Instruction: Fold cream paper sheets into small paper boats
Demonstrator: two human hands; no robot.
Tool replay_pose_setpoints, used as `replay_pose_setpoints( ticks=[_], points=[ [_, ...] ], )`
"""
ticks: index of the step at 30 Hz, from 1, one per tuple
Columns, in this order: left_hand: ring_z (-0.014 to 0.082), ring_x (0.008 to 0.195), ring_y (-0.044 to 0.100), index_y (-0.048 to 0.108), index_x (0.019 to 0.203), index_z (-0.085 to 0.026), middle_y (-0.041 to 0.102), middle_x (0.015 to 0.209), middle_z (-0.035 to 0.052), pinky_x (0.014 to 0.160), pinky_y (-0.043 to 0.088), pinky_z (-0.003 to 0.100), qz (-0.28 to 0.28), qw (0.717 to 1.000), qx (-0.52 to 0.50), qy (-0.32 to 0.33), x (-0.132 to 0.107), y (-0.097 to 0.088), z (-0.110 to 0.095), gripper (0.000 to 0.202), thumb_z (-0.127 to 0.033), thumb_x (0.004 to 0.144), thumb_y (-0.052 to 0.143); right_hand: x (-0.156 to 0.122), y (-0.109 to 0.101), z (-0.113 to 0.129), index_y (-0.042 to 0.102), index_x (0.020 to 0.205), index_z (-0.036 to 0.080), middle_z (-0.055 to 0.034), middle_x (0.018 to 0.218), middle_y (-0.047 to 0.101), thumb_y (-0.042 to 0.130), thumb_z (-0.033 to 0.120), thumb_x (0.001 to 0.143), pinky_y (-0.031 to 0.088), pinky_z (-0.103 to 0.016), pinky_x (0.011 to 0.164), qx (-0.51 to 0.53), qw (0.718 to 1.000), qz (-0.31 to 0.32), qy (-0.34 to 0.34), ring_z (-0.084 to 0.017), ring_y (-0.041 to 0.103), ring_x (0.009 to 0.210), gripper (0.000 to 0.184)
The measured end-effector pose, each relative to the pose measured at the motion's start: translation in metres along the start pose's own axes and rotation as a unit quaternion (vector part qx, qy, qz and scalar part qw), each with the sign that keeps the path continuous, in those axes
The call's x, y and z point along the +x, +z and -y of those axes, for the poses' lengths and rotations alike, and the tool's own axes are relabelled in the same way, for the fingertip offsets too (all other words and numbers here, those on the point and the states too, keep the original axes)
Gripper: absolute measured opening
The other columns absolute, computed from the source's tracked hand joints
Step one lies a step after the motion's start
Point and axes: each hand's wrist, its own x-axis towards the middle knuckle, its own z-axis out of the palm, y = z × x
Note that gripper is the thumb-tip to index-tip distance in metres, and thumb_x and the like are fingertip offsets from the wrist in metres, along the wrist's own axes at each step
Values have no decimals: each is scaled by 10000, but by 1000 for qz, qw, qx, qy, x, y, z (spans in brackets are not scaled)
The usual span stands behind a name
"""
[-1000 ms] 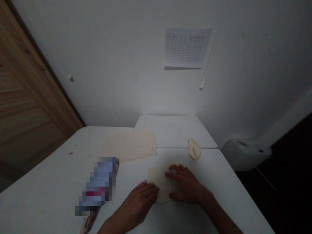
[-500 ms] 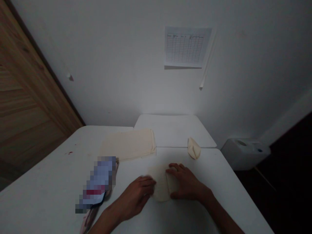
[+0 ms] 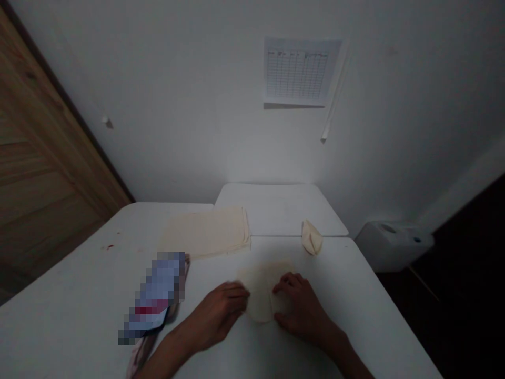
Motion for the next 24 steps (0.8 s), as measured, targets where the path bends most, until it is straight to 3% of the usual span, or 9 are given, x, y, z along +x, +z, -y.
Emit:
replay_pose_setpoints(
  ticks=[9, 16, 20, 24],
  points=[
    [219, 1122, 557, 649, 887, -207, 665, 1089, 75, 974, 440, 416, 4, 999, -45, -6, -2, -2, 12, 198, -185, 923, 455, -5, 6, 4, 587, 1052, 262, -47, 1149, 536, 645, 254, 631, 315, -344, 945, -8, 1000, -25, 8, -242, 458, 1095, 425],
    [210, 1168, 523, 644, 1014, -225, 650, 1131, 75, 1003, 415, 433, -51, 993, -102, -29, -2, 9, 32, 146, -229, 920, 532, -11, 11, 8, 572, 1086, 273, -48, 1268, 506, 620, 275, 657, 294, -367, 985, -42, 998, -43, 10, -257, 421, 1177, 431],
    [197, 1054, 575, 648, 903, -208, 669, 1045, 62, 946, 448, 382, -58, 986, -135, -81, 11, 8, 31, 129, -288, 918, 547, -11, 13, 11, 566, 1105, 278, -45, 1279, 512, 618, 275, 659, 301, -376, 987, -54, 997, -47, 19, -265, 425, 1181, 449],
    [167, 839, 600, 628, 885, -193, 654, 900, 41, 790, 475, 308, -44, 985, -118, -121, 26, 11, 30, 166, -306, 926, 513, -12, 15, 12, 563, 1118, 277, -46, 1280, 516, 615, 273, 663, 306, -383, 992, -65, 996, -56, 22, -270, 428, 1184, 459]
  ],
)
